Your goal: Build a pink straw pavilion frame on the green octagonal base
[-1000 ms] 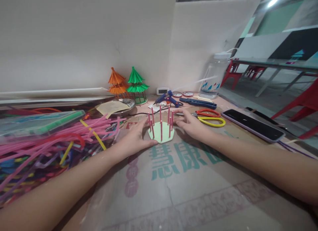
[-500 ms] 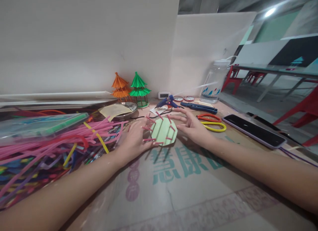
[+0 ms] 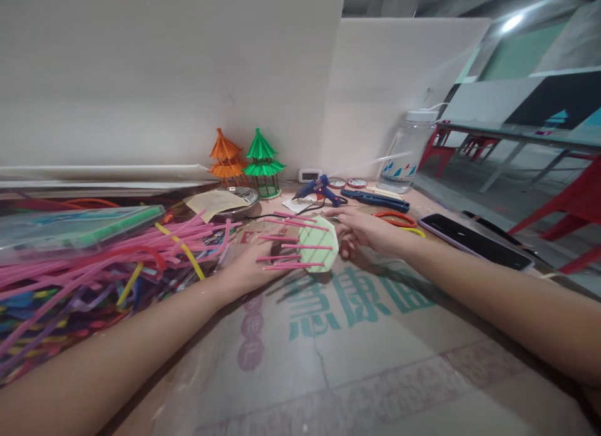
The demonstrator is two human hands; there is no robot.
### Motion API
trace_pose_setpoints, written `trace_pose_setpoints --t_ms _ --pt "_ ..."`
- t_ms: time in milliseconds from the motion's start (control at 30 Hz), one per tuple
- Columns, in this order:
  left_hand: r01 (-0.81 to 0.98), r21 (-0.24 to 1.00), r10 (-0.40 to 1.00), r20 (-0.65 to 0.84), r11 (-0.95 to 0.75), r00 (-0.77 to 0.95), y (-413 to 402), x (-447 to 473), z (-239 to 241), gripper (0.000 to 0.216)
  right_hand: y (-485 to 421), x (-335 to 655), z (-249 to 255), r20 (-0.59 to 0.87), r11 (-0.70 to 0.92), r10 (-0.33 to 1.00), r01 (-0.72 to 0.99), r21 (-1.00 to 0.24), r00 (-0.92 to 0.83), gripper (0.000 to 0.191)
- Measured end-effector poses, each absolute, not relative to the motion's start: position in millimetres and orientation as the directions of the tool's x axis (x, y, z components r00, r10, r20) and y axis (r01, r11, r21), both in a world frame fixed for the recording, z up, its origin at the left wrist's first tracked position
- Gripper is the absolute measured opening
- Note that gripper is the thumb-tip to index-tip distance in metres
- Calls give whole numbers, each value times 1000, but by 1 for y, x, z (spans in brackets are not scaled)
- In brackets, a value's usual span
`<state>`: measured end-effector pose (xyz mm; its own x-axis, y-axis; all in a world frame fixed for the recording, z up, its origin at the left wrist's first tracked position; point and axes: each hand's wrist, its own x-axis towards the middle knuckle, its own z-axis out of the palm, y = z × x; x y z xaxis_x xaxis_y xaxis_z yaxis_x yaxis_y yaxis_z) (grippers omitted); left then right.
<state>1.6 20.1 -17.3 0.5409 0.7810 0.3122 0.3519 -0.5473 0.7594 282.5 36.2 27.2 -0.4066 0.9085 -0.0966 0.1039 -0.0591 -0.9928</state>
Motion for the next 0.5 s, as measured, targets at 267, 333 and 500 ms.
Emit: trace_pose_setpoints --t_ms 267,333,500 --pt "413 558 674 418 -720 609 18 2 -3 55 27 281 27 -42 83 867 226 -971 -497 75" --pt "456 560 704 385 -692 596 18 2 -4 66 24 279 25 2 167 848 263 -950 -529 67" --pt "496 619 775 329 -608 540 22 1 -14 82 12 282 44 179 503 697 295 -812 -695 58"
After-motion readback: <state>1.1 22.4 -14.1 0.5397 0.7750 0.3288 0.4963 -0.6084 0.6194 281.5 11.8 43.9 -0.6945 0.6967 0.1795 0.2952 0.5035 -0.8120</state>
